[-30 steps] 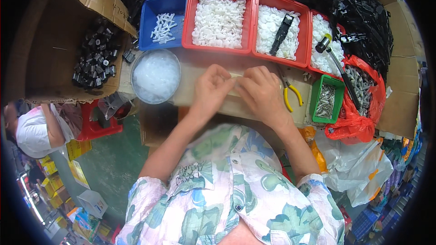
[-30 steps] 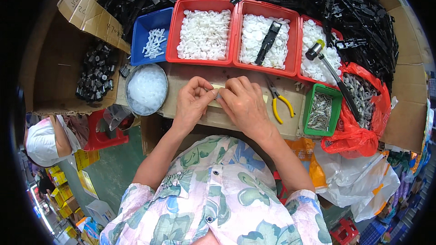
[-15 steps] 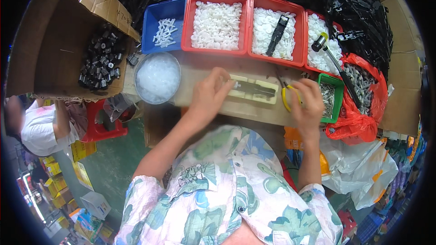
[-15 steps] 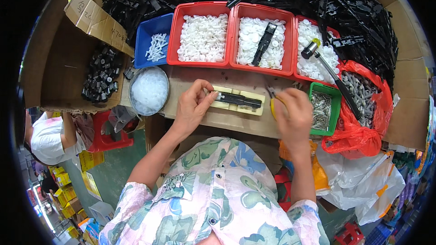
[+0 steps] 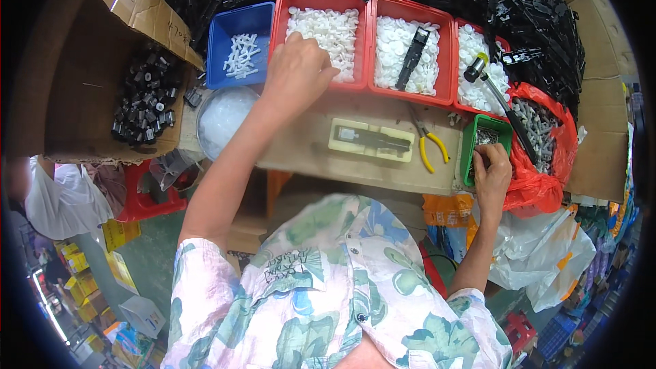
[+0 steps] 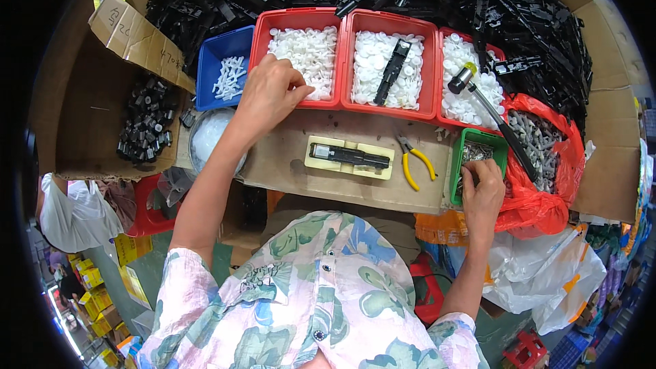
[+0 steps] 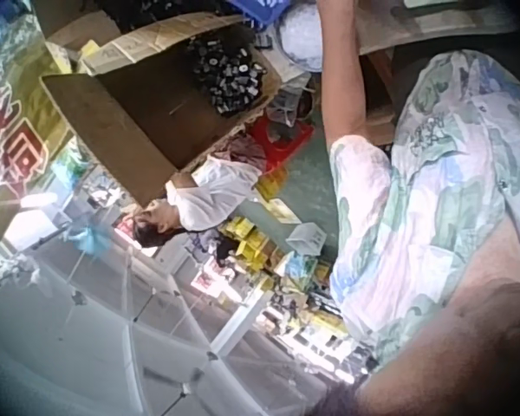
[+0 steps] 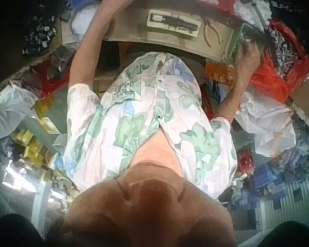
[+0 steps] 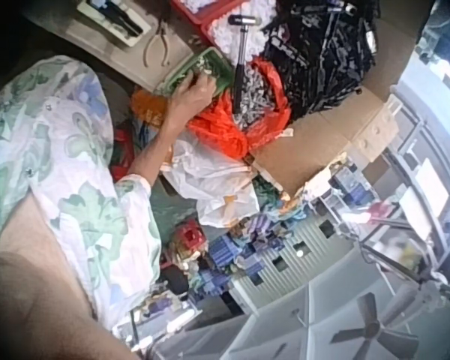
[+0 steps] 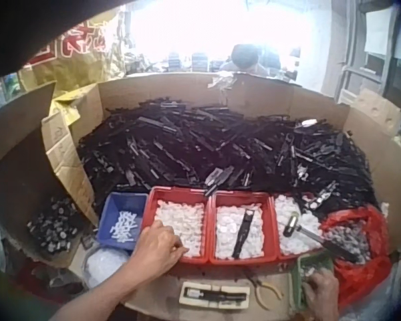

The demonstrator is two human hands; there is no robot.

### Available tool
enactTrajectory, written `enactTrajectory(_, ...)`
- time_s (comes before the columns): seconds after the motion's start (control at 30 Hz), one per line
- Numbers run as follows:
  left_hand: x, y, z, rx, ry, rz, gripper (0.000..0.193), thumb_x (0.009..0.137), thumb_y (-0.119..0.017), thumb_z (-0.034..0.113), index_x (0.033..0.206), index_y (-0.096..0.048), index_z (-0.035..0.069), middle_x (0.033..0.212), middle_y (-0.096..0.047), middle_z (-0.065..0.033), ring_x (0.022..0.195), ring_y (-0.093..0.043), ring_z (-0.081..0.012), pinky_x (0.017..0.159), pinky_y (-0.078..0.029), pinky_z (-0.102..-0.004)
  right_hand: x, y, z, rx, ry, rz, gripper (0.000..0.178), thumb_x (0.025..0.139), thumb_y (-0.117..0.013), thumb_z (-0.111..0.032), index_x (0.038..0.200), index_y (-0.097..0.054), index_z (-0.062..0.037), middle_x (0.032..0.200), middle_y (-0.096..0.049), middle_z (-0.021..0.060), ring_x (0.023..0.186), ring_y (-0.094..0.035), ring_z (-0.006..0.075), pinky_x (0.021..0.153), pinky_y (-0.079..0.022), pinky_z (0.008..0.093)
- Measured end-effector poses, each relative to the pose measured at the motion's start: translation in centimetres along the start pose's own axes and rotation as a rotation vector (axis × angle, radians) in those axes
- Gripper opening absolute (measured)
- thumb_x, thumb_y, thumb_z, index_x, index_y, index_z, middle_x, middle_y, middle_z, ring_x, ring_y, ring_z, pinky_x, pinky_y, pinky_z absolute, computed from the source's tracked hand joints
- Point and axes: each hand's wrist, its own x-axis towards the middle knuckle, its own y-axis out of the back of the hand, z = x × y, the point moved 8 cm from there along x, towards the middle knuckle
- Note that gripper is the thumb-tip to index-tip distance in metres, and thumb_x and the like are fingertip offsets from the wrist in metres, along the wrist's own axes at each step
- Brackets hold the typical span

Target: The person assembles small white plastic components with metal pins using a handheld yellow press tool. They repeatedly pick up a plastic piece and a pin, place them into the press, and squeeze the tool to secure the parts together. The finished components are placed into a blue bin, while raw materials are stored in red and green bins on the table.

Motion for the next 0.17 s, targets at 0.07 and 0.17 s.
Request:
enactTrajectory(0.07, 1.1, -0.9, -1.0, -0.004, 0.058, -0.135, 0.018, 0.076, -0.08, 0.018, 0.078, -0.076, 0.001, 0.08, -0.07, -0.0148, 0.09, -0.063, -0.0311, 0.08, -0.05, -0.0409, -0.1, -0.1, 0.4, 0.043, -0.04, -0.003, 0.009, 0.085, -0.069, -0.001, 0.093, -0.069, 0.0037, 0.084, -0.061, 0.0132, 0.073, -0.062, 0.0259, 0.068, -0.048, 0.0367)
enactTrajectory(0.17, 1.9, -2.1, -1.5, 0.053, 0.055, -0.255, 0.017, 0.075, -0.081, 0.02, 0.081, -0.078, 0.004, 0.085, -0.072, -0.0178, 0.096, -0.065, -0.0311, 0.085, -0.051, -0.0399, -0.4, -0.3, 0.9, 0.057, -0.098, -0.012, 0.009, 0.087, -0.069, -0.002, 0.093, -0.07, 0.0033, 0.085, -0.063, 0.0128, 0.075, -0.063, 0.0234, 0.07, -0.05, 0.0356)
